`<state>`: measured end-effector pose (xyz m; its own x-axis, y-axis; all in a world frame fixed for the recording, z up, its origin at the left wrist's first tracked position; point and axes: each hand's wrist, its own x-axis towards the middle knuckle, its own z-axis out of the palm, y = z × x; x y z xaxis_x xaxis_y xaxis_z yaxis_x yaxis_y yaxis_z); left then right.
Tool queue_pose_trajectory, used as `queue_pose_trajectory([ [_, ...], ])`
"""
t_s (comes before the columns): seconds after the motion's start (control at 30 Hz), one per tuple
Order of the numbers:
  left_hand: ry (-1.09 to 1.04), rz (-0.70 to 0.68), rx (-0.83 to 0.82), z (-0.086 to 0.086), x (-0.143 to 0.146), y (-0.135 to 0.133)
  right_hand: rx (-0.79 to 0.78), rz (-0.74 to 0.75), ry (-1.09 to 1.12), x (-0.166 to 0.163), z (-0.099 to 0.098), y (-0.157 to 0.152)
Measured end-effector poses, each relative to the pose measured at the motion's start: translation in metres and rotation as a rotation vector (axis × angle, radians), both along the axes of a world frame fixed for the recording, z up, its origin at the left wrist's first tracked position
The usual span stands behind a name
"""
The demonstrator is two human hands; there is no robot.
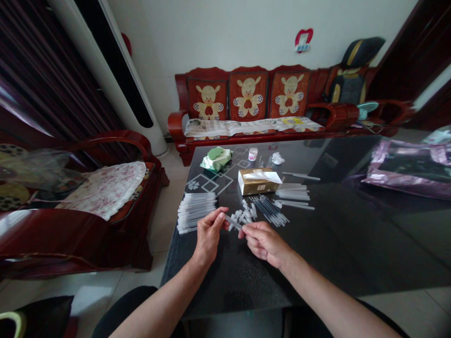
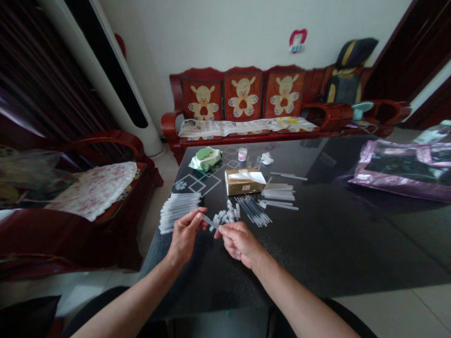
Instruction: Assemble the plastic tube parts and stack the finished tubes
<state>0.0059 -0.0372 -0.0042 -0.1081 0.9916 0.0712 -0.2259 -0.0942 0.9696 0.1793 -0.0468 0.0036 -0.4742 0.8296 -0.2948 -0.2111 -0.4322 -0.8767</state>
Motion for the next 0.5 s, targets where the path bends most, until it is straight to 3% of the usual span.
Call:
queue_pose_trajectory([
  [0.33,0.063,-0.040,-0.046,0.012,-0.010,0.010,0.028,0.006,-0.006,-0.004,-0.005,0.001],
  [0.5,0.038,0.031,-0.055,0.013,-0.028,0.022,0.061,-0.074,-0.107,0.004,-0.006,0.009],
])
